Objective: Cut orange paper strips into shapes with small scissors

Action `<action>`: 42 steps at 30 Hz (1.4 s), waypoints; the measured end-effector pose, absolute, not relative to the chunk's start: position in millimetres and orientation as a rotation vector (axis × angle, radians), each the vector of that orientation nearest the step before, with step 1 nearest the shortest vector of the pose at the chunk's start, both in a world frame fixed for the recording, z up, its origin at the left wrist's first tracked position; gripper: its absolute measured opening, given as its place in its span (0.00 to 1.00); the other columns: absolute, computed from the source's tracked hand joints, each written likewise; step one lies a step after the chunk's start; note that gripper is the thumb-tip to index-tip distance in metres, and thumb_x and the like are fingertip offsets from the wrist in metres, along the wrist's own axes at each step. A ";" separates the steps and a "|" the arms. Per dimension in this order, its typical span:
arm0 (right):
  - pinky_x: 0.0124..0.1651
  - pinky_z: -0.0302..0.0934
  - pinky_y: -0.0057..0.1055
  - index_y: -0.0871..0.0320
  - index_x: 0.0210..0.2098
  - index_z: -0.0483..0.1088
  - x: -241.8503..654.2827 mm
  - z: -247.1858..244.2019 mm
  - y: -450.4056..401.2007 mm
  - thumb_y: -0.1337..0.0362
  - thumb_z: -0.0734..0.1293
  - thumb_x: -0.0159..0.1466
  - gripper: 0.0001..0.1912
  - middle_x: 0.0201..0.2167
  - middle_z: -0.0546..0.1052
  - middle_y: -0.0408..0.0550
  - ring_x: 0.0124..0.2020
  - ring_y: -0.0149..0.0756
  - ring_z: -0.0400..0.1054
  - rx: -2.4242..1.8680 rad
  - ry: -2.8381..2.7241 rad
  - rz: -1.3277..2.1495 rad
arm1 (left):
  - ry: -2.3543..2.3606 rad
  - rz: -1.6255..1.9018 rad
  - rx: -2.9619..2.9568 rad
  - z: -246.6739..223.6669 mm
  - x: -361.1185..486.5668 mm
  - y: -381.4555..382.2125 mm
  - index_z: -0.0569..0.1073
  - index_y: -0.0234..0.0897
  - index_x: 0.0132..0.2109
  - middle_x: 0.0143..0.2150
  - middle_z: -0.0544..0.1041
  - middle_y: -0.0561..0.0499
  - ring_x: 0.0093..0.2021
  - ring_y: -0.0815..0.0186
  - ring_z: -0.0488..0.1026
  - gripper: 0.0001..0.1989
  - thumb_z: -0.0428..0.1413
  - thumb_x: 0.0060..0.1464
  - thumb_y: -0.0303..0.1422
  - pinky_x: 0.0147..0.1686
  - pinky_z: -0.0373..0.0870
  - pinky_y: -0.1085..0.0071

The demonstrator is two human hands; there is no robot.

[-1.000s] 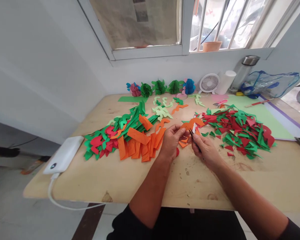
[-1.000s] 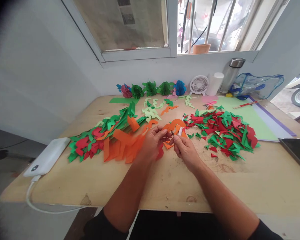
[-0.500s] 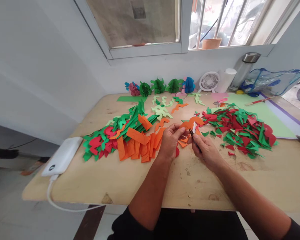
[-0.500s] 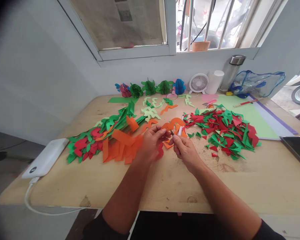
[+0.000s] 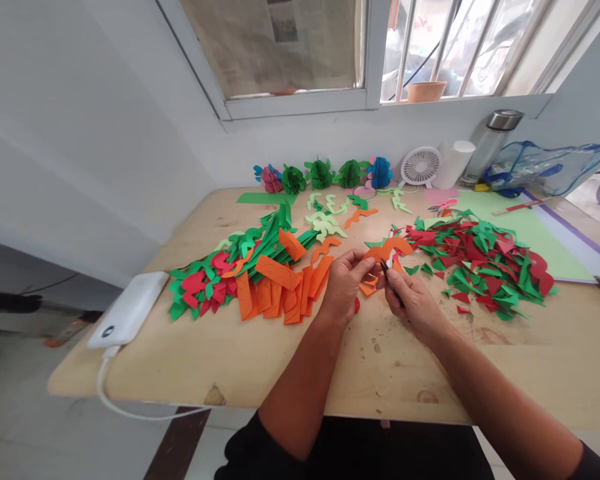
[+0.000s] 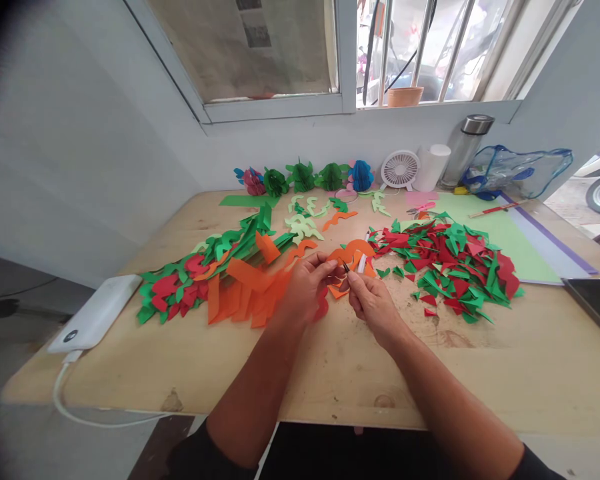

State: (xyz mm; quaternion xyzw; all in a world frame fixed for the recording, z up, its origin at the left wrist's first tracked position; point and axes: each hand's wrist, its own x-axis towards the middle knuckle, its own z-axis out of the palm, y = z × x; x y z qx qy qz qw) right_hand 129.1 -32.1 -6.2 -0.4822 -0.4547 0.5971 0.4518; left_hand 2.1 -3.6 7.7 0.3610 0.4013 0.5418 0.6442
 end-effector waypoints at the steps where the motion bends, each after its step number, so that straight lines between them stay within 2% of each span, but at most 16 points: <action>1: 0.15 0.36 0.24 0.58 0.24 0.64 129.1 -6.4 -32.1 0.40 0.64 0.57 0.26 0.09 0.55 0.33 0.11 0.22 0.42 -1.192 -1.122 1.475 | 0.914 1.233 0.822 7.9 2.3 -3.8 0.71 0.35 0.27 0.24 0.74 0.52 0.24 0.71 0.69 0.08 0.61 0.41 0.35 0.31 0.64 0.72; 7: 0.14 0.36 0.23 0.58 0.26 0.66 129.3 -8.3 -32.4 0.41 0.64 0.58 0.25 0.09 0.55 0.33 0.11 0.22 0.42 -1.196 -1.130 1.465 | 0.913 1.231 0.805 9.3 2.8 -4.1 0.71 0.35 0.27 0.24 0.74 0.52 0.25 0.71 0.69 0.09 0.61 0.41 0.35 0.30 0.64 0.72; 42: 0.14 0.36 0.24 0.58 0.25 0.66 128.2 -8.5 -33.5 0.40 0.64 0.58 0.25 0.08 0.55 0.33 0.11 0.22 0.42 -1.197 -1.132 1.457 | 0.922 1.226 0.809 8.7 3.0 -3.8 0.70 0.35 0.27 0.24 0.74 0.52 0.25 0.71 0.69 0.10 0.62 0.41 0.36 0.31 0.65 0.72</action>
